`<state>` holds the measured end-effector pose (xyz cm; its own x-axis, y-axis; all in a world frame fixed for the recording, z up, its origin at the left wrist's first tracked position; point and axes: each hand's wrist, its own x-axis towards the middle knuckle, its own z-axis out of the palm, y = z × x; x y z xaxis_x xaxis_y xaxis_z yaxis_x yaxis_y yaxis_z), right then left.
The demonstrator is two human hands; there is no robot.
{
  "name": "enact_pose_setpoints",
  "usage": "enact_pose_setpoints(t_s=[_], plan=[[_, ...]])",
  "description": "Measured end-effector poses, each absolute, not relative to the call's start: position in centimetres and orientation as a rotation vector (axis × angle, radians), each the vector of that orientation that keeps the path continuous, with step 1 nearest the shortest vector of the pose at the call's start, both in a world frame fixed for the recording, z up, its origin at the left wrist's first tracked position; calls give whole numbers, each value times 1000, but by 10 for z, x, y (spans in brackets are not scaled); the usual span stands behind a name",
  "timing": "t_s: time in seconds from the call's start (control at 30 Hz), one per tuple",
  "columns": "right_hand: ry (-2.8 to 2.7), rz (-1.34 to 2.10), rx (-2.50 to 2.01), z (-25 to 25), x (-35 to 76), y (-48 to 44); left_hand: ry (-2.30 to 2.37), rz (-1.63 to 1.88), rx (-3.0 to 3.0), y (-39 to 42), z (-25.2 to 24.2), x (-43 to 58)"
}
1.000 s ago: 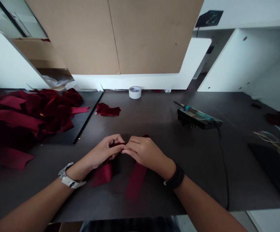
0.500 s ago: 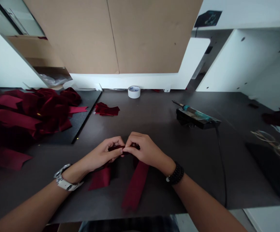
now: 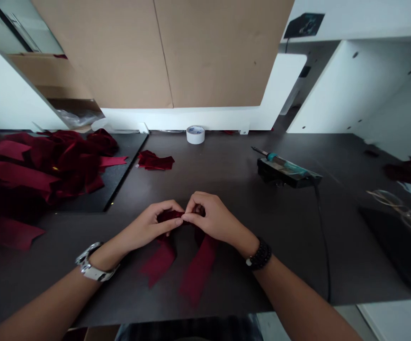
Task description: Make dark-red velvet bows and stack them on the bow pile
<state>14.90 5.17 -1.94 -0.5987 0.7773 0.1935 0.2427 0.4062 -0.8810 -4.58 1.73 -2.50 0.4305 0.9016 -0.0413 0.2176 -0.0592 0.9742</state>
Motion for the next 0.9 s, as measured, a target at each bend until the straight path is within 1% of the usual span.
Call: enact_pose_setpoints(t_s=[0.13,0.27,0.4,0.53,0.63,0.7,0.77,0.83,0.9], plan=[[-2018,1269,-919,-22,148,53,1029,768,1547,18,-25,-47],[-1938,1326,-904,-25,146,56,1060,854,1605,20,-27,-48],[-1976,1257,-887,-27,144,55,1047,913,1518,20,-32,-45],[-1981,1111,-905,-28,145,57,1039,959,1401,20,-33,-42],[-1639,1101,-1005,-31,151,69,1103,1092,1284,21,-31,-43],[-1217,1114,-1109,-34,160,82,1159,1212,1187,22,-29,-44],[-781,1040,-1199,-40,173,96,1188,1314,1081,23,-29,-46],[-591,909,-1268,-48,188,109,1196,1386,995,25,-28,-47],[-519,795,-1327,-56,206,119,1198,1429,932,26,-28,-48]])
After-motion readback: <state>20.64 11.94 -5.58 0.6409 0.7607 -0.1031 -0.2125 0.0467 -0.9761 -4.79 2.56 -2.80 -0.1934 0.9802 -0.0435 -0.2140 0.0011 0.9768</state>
